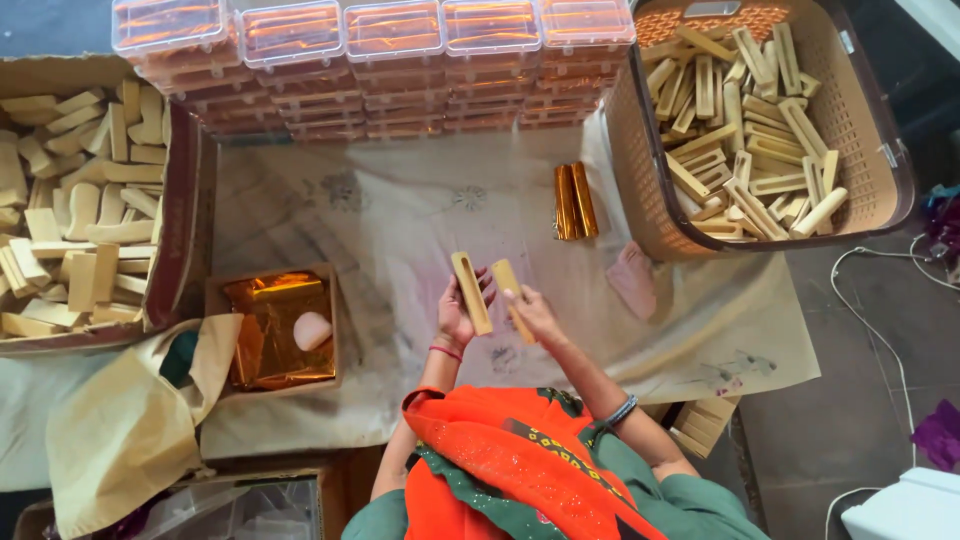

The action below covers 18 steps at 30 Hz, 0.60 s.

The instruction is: The person picks up small wooden blocks from a basket, wipes them with a pink cloth, and then wraps them in shiny gold foil. The wrapped blocks are placed into a small cardboard box. The person repeats this process for multiple blocks throughout the video.

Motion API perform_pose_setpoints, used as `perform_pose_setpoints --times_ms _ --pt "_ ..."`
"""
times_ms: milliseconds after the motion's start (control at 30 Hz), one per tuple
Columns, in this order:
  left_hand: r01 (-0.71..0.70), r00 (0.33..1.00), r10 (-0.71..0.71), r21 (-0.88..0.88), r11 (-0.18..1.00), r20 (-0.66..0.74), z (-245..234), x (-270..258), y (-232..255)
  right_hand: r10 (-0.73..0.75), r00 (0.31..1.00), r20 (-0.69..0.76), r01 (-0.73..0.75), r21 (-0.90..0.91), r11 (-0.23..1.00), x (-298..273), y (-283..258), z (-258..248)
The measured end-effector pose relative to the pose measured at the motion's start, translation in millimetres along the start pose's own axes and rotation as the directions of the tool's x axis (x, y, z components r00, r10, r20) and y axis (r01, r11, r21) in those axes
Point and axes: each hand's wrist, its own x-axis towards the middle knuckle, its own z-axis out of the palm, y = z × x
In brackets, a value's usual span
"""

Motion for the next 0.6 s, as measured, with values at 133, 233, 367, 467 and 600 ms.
perform_pose_setpoints --times_ms 133,233,367,467,600 --pt "-0.004 1.0 0.004 0.007 1.0 0.002 -36.9 13.6 -4.3 -0.156 0.964 -0.214 0.052 -0.425 0.904 12.8 0.3 -53.1" --pt "0.008 0.998 -0.004 0.06 0.998 -0.068 -48.5 15.1 -4.6 -0.314 0.897 -0.31 0.012 -0.693 0.72 26.5 -8.6 -97.6" --pt "-0.006 0.993 0.019 0.109 0.994 -0.114 -46.5 5.1 4.8 -0.546 0.778 -0.31 -0.111 -0.924 0.367 30.0 -16.5 -156.9" --pt "0.003 0.992 0.017 0.157 0.988 -0.123 -40.8 -4.2 3.0 -0.698 0.677 -0.232 -0.254 -0.964 0.074 -5.5 -20.8 -188.1" --pt "0.049 0.994 -0.032 0.16 0.986 -0.107 -30.3 -9.8 -0.1 -0.697 0.642 -0.321 -0.288 -0.943 0.168 2.2 43.1 -228.3"
